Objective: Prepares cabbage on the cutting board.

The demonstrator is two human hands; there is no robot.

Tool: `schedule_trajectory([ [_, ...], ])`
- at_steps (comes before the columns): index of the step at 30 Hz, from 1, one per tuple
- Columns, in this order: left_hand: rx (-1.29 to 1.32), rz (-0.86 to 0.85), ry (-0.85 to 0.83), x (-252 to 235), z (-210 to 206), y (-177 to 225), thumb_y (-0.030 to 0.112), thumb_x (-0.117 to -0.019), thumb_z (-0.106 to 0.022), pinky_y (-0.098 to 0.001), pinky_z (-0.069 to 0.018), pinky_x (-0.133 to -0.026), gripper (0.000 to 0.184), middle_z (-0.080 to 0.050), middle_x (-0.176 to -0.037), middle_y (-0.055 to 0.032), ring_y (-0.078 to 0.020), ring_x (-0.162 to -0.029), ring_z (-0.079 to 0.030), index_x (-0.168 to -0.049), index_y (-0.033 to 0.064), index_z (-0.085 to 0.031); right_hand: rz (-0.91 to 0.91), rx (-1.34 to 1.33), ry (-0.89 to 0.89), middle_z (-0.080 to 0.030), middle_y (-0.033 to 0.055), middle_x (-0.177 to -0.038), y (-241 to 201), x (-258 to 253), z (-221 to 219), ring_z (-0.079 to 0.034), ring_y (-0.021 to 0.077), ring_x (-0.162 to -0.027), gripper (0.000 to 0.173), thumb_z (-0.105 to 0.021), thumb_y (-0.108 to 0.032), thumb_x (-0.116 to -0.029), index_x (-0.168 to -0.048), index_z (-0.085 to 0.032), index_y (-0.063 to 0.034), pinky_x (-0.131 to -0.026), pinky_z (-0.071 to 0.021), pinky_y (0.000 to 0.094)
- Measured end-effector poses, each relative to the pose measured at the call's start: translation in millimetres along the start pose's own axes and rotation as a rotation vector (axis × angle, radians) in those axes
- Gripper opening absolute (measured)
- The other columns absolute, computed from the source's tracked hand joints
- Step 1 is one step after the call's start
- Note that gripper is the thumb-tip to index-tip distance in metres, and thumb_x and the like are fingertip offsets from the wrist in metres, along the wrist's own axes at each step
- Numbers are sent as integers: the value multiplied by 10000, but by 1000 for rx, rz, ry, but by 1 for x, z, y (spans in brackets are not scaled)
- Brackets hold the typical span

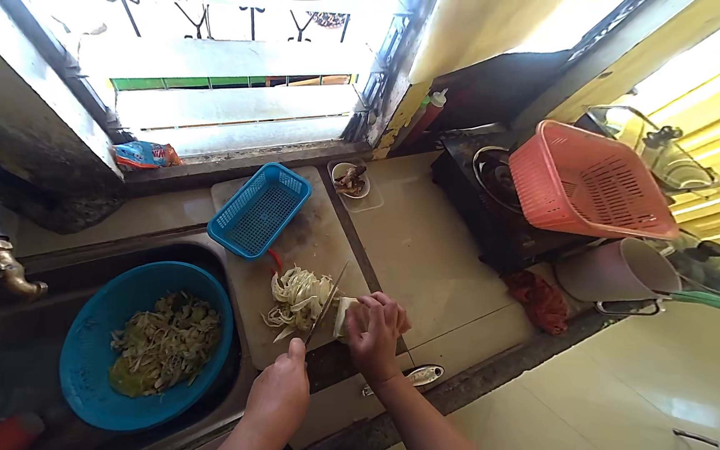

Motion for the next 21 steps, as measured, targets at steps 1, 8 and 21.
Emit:
schedule_trajectory([
  [1, -13, -1, 2, 4, 0, 1, 279, -1119, -369, -504, -572, -892, 339, -679, -1160, -182, -350, -1078, -704, -1391, 92, -445, -79, -13, -10, -621, 134, -1240, 3, 0, 0, -553, 348, -1192, 378, -522, -405, -997, -1188, -672, -115, -998, -370, 601],
  [8, -268, -88, 254, 28, -16, 1, 134, -1058, -452, -448, -592, -657, 268, -695, -979, -159, -327, -790, -734, -1285, 98, -590, -406, -250, -62, -535, 242, -1311, 28, -6, -20, -506, 402, -1270, 427, -382, -300, -1046, -1196, -595, 39, -1052, -430, 571],
  [21, -520, -106, 450, 30, -23, -7, 26, -942, -615, -405, -568, -533, 279, -681, -850, -164, -312, -651, -714, -1206, 98, -667, -336, -220, 30, -518, 219, -1250, 29, -2, -33, -513, 348, -1233, 284, -402, -191, -1019, -1102, -553, 34, -1066, -428, 463],
])
Point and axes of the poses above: each hand's wrist, its own x-axis away from the middle knuckle, its own z-axis out of the back of the hand, y = z × x, the point moved 3 cm from there along -x, towards the middle knuckle
